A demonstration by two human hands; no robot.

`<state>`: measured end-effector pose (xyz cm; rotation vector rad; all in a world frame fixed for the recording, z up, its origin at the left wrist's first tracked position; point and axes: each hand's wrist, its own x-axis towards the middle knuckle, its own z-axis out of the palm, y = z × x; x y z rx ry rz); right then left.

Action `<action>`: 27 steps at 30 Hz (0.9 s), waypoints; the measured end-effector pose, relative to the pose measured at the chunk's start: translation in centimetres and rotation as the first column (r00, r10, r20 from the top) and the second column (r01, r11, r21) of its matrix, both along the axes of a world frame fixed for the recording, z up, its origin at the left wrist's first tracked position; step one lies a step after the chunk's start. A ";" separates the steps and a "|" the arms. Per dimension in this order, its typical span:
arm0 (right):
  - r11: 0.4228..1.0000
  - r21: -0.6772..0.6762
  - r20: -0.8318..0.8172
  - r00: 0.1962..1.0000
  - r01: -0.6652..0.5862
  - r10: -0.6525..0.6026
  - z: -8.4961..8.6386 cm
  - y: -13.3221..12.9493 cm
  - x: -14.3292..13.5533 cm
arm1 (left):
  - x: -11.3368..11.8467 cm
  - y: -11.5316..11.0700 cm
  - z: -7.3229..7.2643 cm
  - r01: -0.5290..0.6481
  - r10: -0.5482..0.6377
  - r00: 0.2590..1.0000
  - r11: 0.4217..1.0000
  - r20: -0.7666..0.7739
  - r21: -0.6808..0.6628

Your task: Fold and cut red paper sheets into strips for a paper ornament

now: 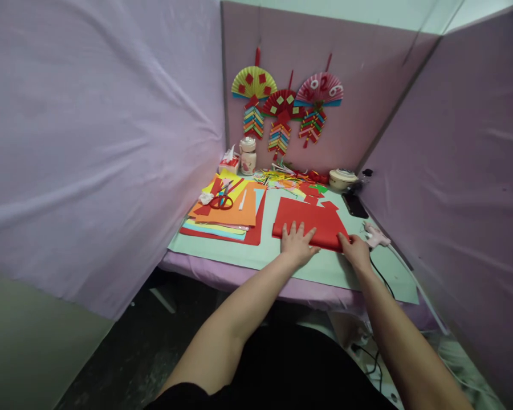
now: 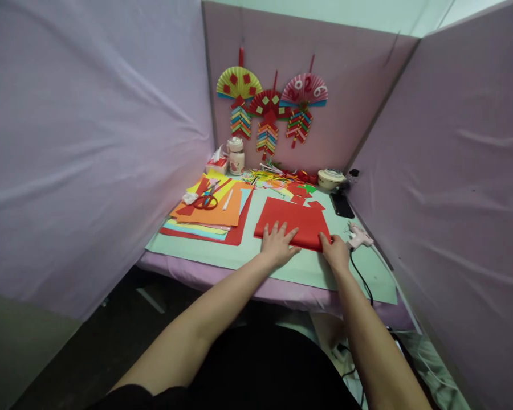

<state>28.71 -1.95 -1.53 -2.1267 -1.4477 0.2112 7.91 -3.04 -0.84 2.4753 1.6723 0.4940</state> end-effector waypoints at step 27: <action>0.992 -0.098 0.162 0.985 0.074 -0.058 0.1 0.6 -1.0 | 0.1 0.1 -0.5 -0.049 0.050 0.999 0.992 0.007 -0.118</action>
